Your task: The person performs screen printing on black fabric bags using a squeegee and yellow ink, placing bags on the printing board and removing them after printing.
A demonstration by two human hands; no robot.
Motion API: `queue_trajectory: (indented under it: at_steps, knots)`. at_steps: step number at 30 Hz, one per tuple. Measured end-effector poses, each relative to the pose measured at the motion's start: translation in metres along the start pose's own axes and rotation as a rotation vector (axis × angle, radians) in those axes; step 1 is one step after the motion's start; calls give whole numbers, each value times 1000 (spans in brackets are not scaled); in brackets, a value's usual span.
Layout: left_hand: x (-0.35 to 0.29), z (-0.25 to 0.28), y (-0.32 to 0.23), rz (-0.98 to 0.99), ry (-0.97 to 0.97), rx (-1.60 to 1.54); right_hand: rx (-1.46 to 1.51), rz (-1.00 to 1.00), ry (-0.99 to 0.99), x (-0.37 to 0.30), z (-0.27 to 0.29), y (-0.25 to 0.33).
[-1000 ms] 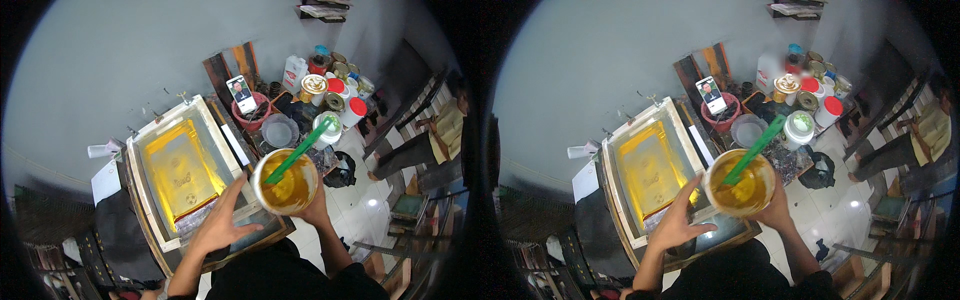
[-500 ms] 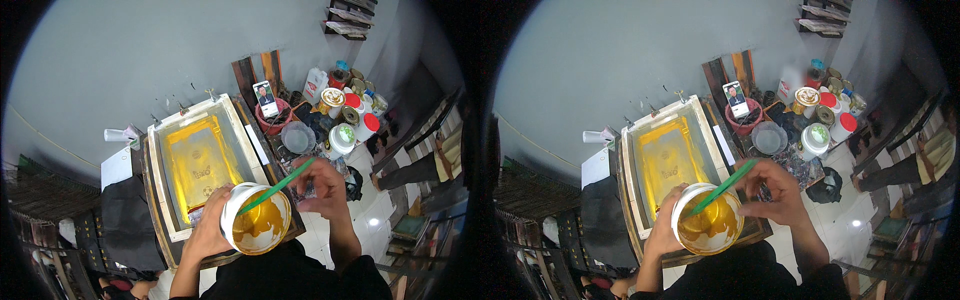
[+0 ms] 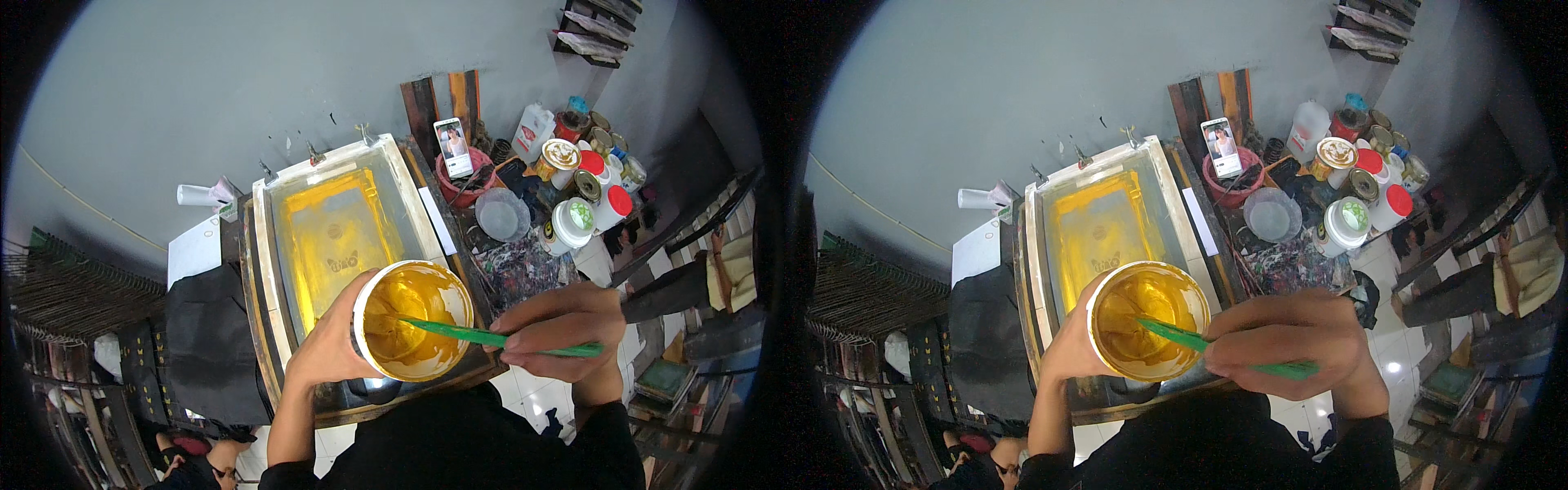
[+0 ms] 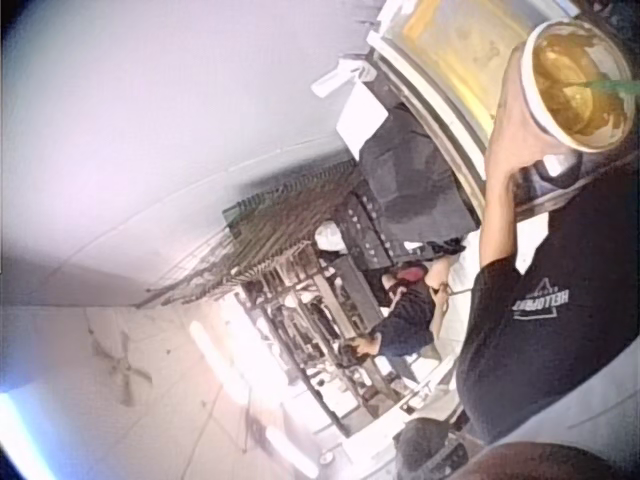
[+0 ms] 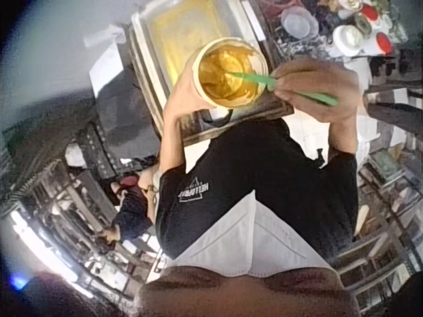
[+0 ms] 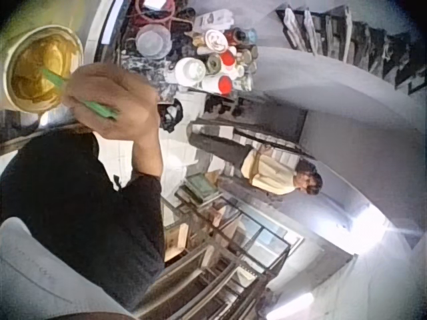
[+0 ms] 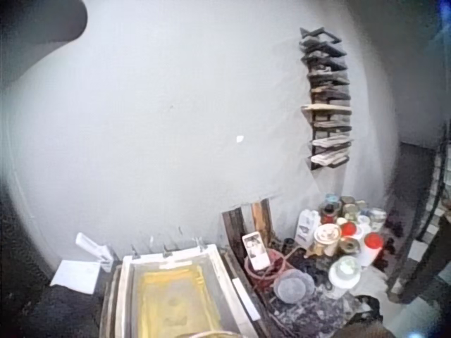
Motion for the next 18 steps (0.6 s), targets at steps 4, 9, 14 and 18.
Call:
queue_trajectory:
  at_steps: [4,9,14,18]
  knots:
    - [4,6,-2,-5,8,1,-157,-26,216,8,-10,3]
    - [11,19,-16,-38,50,81,-402,-20,485,17,-29,14]
    - [21,20,-17,-32,88,179,-1111,110,632,32,-54,13]
    - [26,24,-20,-12,93,156,-1312,278,743,36,-62,15]
Point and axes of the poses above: each hand's wrist, its own x-axis towards the middle knuckle, its own z-axis out of the back of the hand, y = z × x, the point moved 10 cm from there along x, towards the middle knuckle, and after that the axes turned 6 degrees about y, right-handed, at the moved point
